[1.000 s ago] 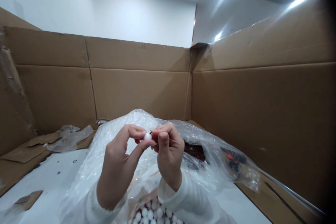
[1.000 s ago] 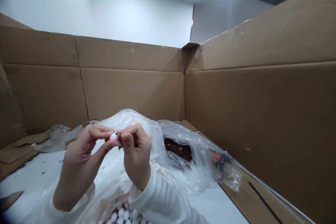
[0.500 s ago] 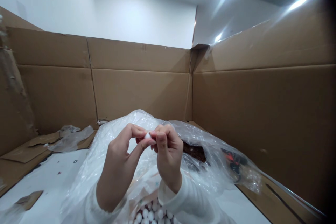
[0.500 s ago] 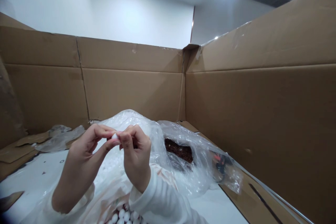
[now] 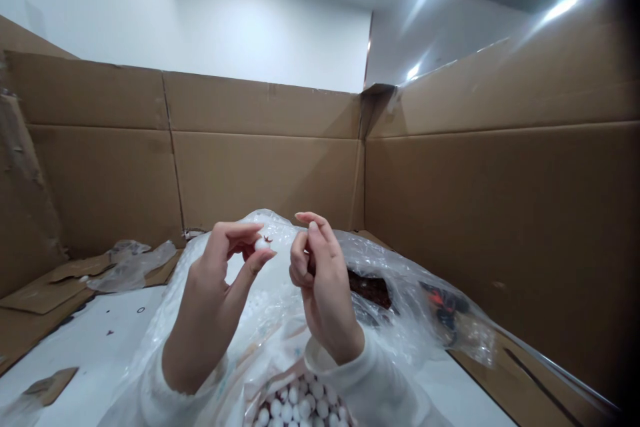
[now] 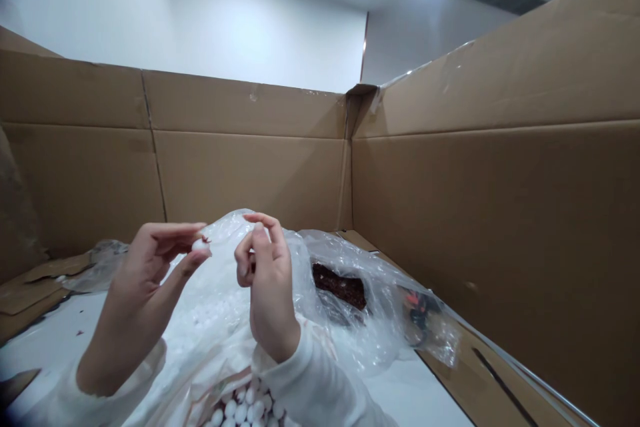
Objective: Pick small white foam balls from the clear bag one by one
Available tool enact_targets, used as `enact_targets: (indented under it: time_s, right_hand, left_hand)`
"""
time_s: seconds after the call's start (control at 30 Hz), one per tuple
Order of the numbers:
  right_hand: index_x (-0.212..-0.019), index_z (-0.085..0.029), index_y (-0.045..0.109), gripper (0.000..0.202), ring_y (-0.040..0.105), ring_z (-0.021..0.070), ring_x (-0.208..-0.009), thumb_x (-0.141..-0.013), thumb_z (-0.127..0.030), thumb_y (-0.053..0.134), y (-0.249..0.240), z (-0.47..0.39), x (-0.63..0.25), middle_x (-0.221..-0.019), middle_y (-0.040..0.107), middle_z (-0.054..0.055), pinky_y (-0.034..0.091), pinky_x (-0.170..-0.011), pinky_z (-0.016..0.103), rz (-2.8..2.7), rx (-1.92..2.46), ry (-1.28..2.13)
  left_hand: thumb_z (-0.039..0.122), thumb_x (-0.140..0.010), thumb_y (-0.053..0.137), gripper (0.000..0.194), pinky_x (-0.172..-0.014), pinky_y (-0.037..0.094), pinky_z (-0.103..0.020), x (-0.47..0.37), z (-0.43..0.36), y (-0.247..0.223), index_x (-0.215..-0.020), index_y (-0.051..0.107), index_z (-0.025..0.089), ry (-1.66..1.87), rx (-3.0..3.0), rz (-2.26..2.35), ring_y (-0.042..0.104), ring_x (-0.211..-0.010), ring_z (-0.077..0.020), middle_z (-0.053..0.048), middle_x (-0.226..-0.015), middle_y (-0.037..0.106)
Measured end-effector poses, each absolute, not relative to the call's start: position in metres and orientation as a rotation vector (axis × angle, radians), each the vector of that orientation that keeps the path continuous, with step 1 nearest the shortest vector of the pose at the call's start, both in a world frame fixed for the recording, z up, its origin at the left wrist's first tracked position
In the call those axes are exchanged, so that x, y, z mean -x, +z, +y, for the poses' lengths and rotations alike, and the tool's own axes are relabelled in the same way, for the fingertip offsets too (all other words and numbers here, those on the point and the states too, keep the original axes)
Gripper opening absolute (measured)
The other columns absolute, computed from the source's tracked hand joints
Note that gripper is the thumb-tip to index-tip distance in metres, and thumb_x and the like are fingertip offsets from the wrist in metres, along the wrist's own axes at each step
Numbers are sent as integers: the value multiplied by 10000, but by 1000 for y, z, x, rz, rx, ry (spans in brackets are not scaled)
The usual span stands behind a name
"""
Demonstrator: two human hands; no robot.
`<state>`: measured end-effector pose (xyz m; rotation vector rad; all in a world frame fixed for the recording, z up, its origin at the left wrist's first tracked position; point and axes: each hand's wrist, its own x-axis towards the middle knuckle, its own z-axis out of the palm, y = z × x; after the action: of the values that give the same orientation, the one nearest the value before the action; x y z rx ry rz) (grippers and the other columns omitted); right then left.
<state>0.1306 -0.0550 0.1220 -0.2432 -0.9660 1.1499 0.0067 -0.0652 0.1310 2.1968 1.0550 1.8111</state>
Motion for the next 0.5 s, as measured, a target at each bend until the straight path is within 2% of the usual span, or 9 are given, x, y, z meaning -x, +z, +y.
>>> enact_targets:
  time_s: [0.07, 0.13, 0.27, 0.4, 0.47, 0.5]
  right_hand:
    - [-857, -178, 503, 118, 153, 24, -362, -874, -233, 401, 119, -47, -135, -500, 325, -89, 147, -353, 164, -770, 198, 1468]
    - [-754, -150, 465, 177, 167, 22, -358, -879, -143, 340, 113, -33, -138, -503, 279, -87, 167, -349, 155, -559, 161, 1762]
    - [-691, -154, 420, 207, 265, 35, -391, -848, -86, 303, 100, -5, -137, -530, 296, -63, 265, -378, 136, -267, 202, 1859]
    - [-715, -154, 429, 146, 381, 64, -480, -770, -61, 330, 99, 3, -137, -602, 379, -17, 353, -414, 155, -127, 331, 1843]
    - [-736, -147, 440, 174, 407, 70, -511, -722, -19, 324, 102, 2, -141, -642, 407, 1, 376, -429, 162, -121, 297, 1858]
    - [-748, -144, 446, 198, 416, 70, -521, -704, 2, 321, 103, 0, -143, -658, 416, 7, 382, -434, 163, -131, 273, 1867]
  left_hand:
    - [272, -830, 510, 161, -669, 436, -227, -5, -66, 133, -984, 510, 226, 1788, -2248, 1076, 555, -800, -137, -8, -884, 580]
    - [275, -831, 507, 127, -657, 428, -221, -4, -66, 134, -946, 526, 225, 1770, -2306, 1102, 551, -772, -132, -3, -873, 584]
    - [305, -829, 500, 105, -617, 423, -216, 0, -68, 135, -870, 528, 213, 1669, -2423, 1129, 536, -686, -127, 7, -793, 583]
    - [323, -831, 483, 147, -592, 431, -212, -3, -73, 134, -810, 574, 210, 902, -2687, 967, 550, -664, -135, 7, -755, 605]
    - [289, -856, 438, 178, -629, 441, -210, -6, -74, 132, -867, 605, 228, 553, -2737, 809, 571, -699, -137, 6, -788, 629]
    - [270, -863, 420, 200, -650, 445, -206, -6, -73, 131, -906, 613, 245, 518, -2740, 779, 581, -718, -135, 10, -804, 638]
